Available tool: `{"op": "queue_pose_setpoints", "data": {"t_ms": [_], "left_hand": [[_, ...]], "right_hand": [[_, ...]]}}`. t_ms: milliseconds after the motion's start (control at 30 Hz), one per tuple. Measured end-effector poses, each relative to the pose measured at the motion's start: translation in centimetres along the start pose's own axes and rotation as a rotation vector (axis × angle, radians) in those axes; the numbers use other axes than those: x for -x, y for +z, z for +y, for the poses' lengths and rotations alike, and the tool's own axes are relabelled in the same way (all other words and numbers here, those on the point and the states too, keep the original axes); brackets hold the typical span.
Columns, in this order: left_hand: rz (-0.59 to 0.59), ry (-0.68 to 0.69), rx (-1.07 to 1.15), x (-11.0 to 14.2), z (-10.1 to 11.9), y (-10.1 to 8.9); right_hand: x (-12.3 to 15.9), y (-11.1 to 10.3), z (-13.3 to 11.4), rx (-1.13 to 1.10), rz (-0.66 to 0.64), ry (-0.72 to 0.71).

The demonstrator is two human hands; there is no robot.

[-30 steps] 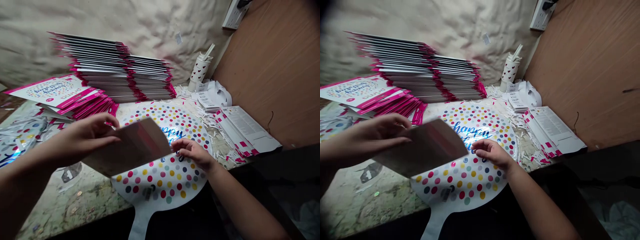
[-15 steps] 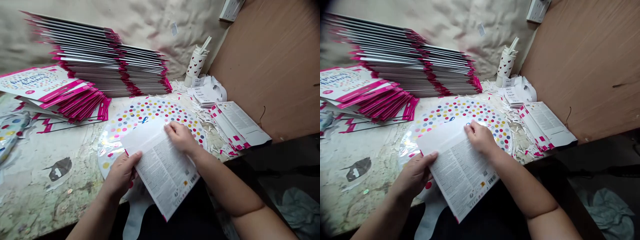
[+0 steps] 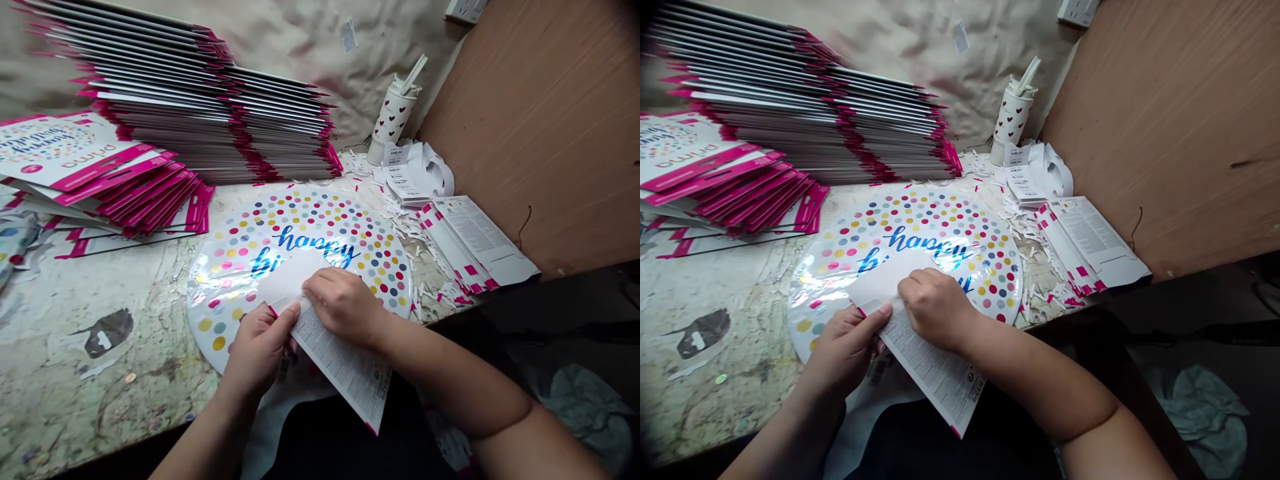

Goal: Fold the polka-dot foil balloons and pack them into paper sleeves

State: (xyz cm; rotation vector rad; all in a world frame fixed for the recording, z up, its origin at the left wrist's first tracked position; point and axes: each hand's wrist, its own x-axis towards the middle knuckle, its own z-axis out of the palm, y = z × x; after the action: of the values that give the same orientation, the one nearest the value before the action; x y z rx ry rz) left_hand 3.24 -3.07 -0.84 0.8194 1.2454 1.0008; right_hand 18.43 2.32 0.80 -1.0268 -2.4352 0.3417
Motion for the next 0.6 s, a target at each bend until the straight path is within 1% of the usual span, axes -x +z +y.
{"op": "queue_pose_setpoints", "data": {"t_ms": [100,167,267,333,400,467,500,533,600], "left_hand": [[-0.017,-0.043,-0.003,0.1,0.1,0.0],[-0.023,-0.058,-0.024,0.2,0.3,0.1],[-0.021,-0.028,-0.091,0.3,0.7,0.4],[-0.023,-0.01,-0.129,0.4,1.0,0.8],[-0.025,0.001,-0.142,0.5,1.1,1.2],[-0.027,0.006,-0.148,0.6,1.0,1.4],[-0.026,0.007,-0.152,0.6,1.0,1.3],[-0.025,0.005,-0.16,0.5,1.0,1.1],[-0.015,0.0,-0.167,0.5,0.8,0.3]], "right_hand": [[0.3,-0.3,0.2,-0.074,-0.013,0.043],[0.5,-0.8,0.1,-0.067,-0.055,0.037],[0.8,-1.6,-0.8,0.112,-0.154,-0.011],[0.8,-1.8,-1.8,0.257,-0.195,-0.051],[0.6,-1.7,-2.7,0.364,-0.203,-0.102],[0.4,-1.8,-2.9,0.42,-0.19,-0.123],[0.4,-2.0,-2.6,0.436,-0.181,-0.103],[0.5,-2.6,-1.9,0.455,-0.171,-0.053],[1.4,-4.5,0.3,0.531,-0.143,0.142]]}}
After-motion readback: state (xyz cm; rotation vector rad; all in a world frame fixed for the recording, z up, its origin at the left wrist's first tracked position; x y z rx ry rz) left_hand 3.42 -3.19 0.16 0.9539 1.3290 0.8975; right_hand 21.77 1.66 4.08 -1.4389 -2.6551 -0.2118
